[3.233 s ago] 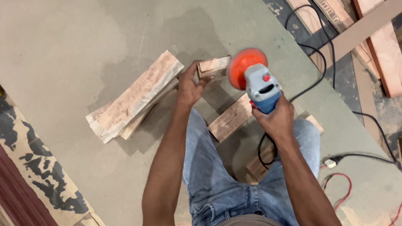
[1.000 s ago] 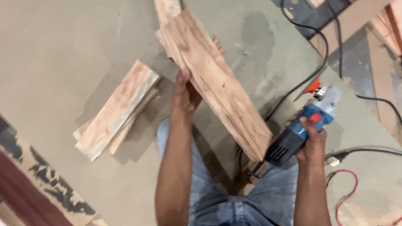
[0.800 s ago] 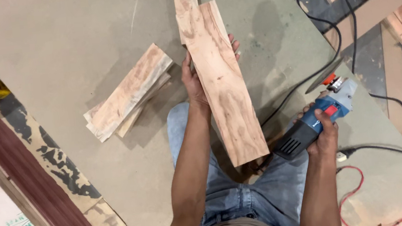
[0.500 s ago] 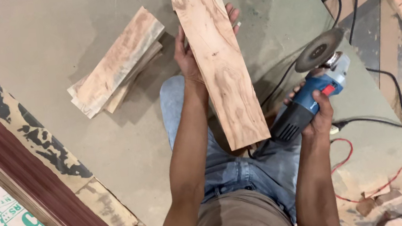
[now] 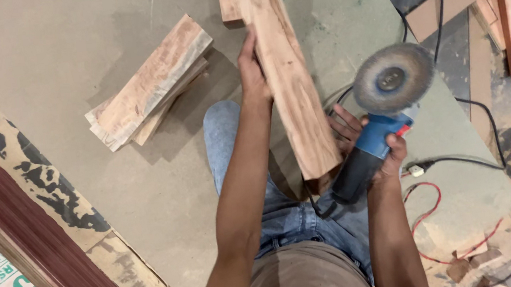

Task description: The person uses a handheld angle grinder with a sanding disc to smooth the surfaces of small rectangular wooden blocks. They hold the blocks in their left hand and move the tool across the wood, occasionally flipping the blocks to treat different sides.

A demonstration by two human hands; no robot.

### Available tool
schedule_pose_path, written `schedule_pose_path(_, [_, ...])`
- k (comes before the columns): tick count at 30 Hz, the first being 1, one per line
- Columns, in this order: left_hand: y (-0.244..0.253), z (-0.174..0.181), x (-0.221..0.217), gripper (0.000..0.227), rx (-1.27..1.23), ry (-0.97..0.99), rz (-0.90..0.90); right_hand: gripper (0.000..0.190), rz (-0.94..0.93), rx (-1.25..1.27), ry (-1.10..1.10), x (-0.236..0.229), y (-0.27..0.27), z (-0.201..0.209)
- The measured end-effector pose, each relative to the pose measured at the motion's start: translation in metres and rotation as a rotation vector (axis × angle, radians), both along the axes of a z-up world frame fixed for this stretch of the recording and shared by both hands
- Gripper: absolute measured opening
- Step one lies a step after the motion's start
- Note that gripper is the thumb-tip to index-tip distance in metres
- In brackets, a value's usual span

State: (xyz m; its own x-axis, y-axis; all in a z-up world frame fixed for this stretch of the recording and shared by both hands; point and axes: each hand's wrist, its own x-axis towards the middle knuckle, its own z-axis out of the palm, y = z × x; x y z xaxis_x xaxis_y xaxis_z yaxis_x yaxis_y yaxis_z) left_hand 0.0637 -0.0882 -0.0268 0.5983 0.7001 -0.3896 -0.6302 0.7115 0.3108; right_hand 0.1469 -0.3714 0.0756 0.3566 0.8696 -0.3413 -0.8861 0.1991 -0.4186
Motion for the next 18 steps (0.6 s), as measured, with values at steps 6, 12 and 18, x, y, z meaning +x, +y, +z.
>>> schedule_pose_path(6, [-0.023,-0.026,0.045,0.076,0.266,1.117,0.033,0.066,-0.066,-0.182,-0.116,-0.008,-0.016,-0.052])
schedule_pose_path(12, [-0.08,-0.119,0.024,0.056,0.763,1.59,-0.504,0.077,0.154,-0.387,-0.037,-0.02,-0.008,-0.091])
schedule_pose_path(18, [-0.119,-0.158,-0.096,0.058,0.091,0.961,-0.965,0.063,0.07,-0.313,0.109,-0.044,0.004,-0.093])
